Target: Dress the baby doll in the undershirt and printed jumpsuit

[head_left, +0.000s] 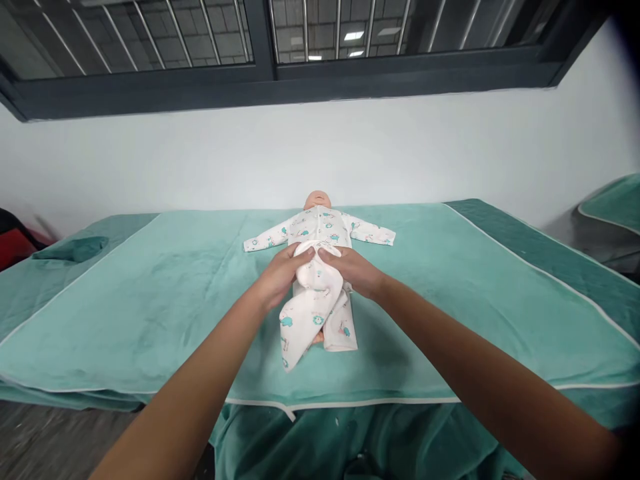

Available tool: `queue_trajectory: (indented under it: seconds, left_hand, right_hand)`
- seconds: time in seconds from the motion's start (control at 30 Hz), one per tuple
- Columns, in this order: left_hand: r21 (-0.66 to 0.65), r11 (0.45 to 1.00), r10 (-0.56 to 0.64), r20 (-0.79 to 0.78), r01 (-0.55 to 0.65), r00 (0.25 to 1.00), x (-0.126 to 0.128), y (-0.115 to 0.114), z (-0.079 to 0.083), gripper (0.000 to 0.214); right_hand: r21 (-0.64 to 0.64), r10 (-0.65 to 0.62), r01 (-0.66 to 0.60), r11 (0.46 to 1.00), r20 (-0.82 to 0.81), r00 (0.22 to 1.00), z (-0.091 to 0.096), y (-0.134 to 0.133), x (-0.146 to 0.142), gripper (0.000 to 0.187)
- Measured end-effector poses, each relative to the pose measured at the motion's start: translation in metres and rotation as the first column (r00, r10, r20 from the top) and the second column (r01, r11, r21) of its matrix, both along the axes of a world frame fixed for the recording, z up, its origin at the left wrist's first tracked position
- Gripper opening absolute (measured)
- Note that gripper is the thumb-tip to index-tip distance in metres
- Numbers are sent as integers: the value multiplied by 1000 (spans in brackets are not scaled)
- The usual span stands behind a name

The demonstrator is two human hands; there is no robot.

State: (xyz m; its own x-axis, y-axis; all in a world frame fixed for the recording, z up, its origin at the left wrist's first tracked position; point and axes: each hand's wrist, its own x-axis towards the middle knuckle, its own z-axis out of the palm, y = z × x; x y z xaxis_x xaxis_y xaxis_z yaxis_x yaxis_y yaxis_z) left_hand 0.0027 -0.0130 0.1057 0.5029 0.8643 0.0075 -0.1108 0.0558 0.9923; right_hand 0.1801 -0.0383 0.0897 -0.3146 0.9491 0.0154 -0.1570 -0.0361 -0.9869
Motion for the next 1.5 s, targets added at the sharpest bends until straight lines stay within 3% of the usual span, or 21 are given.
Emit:
queue_trajectory:
  seconds: [0.13, 0.27, 0.33, 0.4, 0.47, 0.57, 0.67, 0.83, 0.93, 1.03, 1.13, 1.2, 1.3, 1.5]
  left_hand:
    - [-63, 993, 105, 82, -100, 991, 6, 2, -8, 48]
    - [10, 997, 79, -52, -79, 995, 4, -2, -7, 49]
    - [102, 995, 1, -212, 21, 977, 1, -4, -5, 44]
    - [113, 988, -69, -290, 105, 955, -2, -6, -5, 40]
    - [54, 995, -66, -215, 79, 974, -4, -6, -7, 41]
    - [-50, 997, 57, -22, -58, 998, -2, -7, -14, 46]
    - [-125, 982, 153, 71, -144, 986, 2, -7, -21, 51]
    - [-125, 984, 137, 58, -129, 989, 8, -9, -23, 54]
    - [-70, 989, 128, -36, -130, 991, 8, -16, -19, 54]
    - [-25, 977, 206, -139, -211, 969, 7, -29, -16, 51]
    - [-63, 950, 297, -130, -307, 946, 6, -49, -17, 50]
    - [-134, 930, 335, -75, -342, 939, 5, -63, -19, 51]
    - [-257, 881, 410, -9, -398, 912, 6, -86, -22, 50]
    - [-403, 742, 599, 39, -536, 800, 14, -138, -42, 36]
  right_hand:
    - [-38, 187, -185, 982, 58, 981, 3, -3, 3, 49]
    - [-73, 72, -76, 994, -63, 995, -1, 0, 5, 47]
    - [-76, 13, -20, 997, -92, 996, -4, 2, 5, 44]
    - [-54, 2, -6, 999, -89, 996, -6, 4, 5, 43]
    - [-32, 18, -20, 999, -59, 998, -6, 5, 6, 44]
    - [-45, 127, -126, 991, 30, 991, -3, 5, 9, 47]
    - [-89, 249, -244, 966, 48, 967, -3, 4, 10, 50]
    - [-68, 95, -108, 992, -170, 981, -12, 5, 6, 45]
    - [-37, 47, -55, 998, -197, 979, -19, 6, 4, 42]
    - [-19, 2, -5, 1000, -132, 991, -23, 6, 4, 36]
    - [79, -6, -1, 997, 87, 996, -23, 7, 5, 30]
    - [197, -10, -49, 979, 290, 957, -20, 7, 6, 28]
    - [334, -66, -166, 928, 587, 807, -15, 7, 4, 23]
    - [361, -137, -412, 837, 866, 480, -11, 7, -3, 25]
